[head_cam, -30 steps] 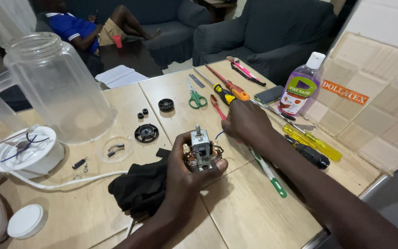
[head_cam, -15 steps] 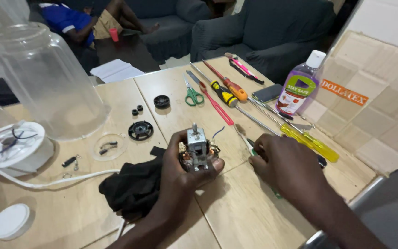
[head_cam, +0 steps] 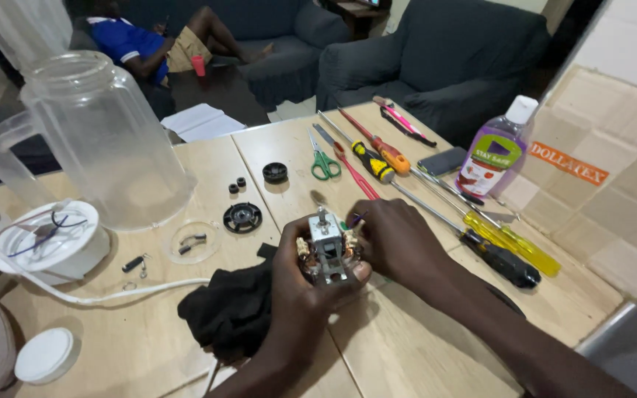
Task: Repairing a small electric motor using pliers, a toothbrush, and a probe on a workbench
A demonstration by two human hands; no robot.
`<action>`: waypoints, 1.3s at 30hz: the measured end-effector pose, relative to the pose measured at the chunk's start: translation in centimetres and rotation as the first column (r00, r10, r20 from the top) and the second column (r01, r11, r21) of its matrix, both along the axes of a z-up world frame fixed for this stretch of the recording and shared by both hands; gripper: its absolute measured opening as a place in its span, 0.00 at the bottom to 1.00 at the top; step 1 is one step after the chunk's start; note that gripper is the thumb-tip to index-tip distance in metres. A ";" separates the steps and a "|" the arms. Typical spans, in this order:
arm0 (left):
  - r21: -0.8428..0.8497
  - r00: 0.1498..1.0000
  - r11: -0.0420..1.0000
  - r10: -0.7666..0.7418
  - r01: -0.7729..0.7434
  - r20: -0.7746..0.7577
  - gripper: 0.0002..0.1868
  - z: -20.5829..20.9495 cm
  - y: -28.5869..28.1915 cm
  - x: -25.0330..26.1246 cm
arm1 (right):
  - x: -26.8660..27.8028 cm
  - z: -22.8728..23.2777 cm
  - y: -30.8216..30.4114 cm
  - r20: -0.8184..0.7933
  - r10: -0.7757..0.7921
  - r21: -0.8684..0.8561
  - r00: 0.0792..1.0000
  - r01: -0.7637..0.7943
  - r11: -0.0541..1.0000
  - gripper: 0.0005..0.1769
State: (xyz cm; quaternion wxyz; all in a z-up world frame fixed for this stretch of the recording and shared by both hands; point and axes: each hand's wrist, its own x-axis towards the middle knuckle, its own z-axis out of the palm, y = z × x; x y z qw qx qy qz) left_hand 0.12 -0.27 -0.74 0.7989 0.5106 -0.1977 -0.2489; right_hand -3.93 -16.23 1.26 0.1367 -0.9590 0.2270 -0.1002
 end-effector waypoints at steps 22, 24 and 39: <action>0.142 0.933 0.929 -0.353 0.341 0.071 0.42 0.6 0.1 0.2 | -8.7 6.7 1.7 0.548 -0.020 0.277 0.836 -0.160 0.947 0.28; 0.162 0.918 0.908 -0.396 0.387 0.027 0.40 1.4 0.5 -0.2 | -10.6 4.8 3.0 0.566 -0.137 0.423 0.813 -0.144 0.895 0.33; 0.245 0.884 0.851 -0.458 0.466 -0.089 0.31 2.7 0.7 -0.7 | -16.5 -5.5 2.7 0.798 -0.430 0.502 0.423 -0.861 0.084 0.24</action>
